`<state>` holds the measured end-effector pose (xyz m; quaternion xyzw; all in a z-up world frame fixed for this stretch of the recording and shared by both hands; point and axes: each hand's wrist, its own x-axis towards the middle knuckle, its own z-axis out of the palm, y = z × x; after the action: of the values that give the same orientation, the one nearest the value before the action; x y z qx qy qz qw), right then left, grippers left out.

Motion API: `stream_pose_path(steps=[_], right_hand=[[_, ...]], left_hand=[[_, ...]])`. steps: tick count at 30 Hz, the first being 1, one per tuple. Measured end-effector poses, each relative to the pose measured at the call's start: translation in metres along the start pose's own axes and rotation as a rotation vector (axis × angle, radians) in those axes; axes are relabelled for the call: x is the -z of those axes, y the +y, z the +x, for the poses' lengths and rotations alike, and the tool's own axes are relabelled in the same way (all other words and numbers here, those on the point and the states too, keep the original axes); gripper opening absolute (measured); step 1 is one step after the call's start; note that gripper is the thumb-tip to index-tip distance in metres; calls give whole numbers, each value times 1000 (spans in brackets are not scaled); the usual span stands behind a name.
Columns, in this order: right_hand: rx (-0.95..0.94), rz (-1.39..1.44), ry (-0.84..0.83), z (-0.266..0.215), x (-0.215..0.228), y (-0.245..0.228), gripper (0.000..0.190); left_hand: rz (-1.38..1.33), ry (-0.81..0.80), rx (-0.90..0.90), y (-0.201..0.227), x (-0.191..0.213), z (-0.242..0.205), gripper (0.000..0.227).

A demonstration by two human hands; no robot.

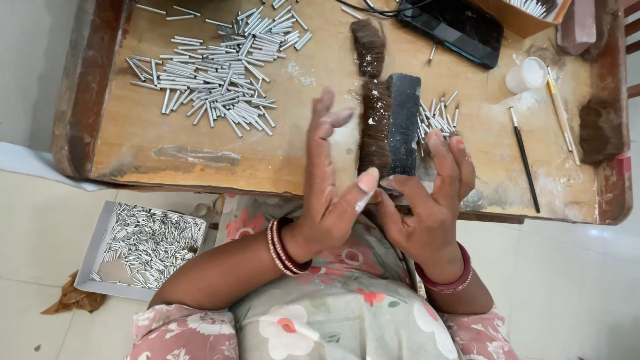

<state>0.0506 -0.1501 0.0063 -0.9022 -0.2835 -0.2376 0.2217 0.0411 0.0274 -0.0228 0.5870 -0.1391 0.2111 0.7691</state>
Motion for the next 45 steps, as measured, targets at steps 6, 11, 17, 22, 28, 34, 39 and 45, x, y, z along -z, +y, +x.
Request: stream_pose_path(steps=[6,11,17,22,28,34,39,45], right_hand=[[116,-275,-78,6,-14,0,6],[102,-293,-139,-1,-22,2,7],[47,-247,-138,-12,-32,5,13],[46,-282,-92,-13,-31,6,14],[3,-141,236,-21,-11,12,29],[174,-296,335,-32,-8,18,31],[-38,423,252,-29,-1,10,29],[-55,789,332,-40,-25,21,13]], left_hand=[[753,-63,-81,16,26,16,48],[892,-281,-37,14,22,20,36],[943,-342,-69,9,19,19,20],[969,-337,-70,8,18,16,12],[717,-230,-164,35,13,22,24],[331,-339,2,33,-10,8,16],[335,-317,-117,32,-17,2,12],[314,-314,-107,29,-22,-7,18]])
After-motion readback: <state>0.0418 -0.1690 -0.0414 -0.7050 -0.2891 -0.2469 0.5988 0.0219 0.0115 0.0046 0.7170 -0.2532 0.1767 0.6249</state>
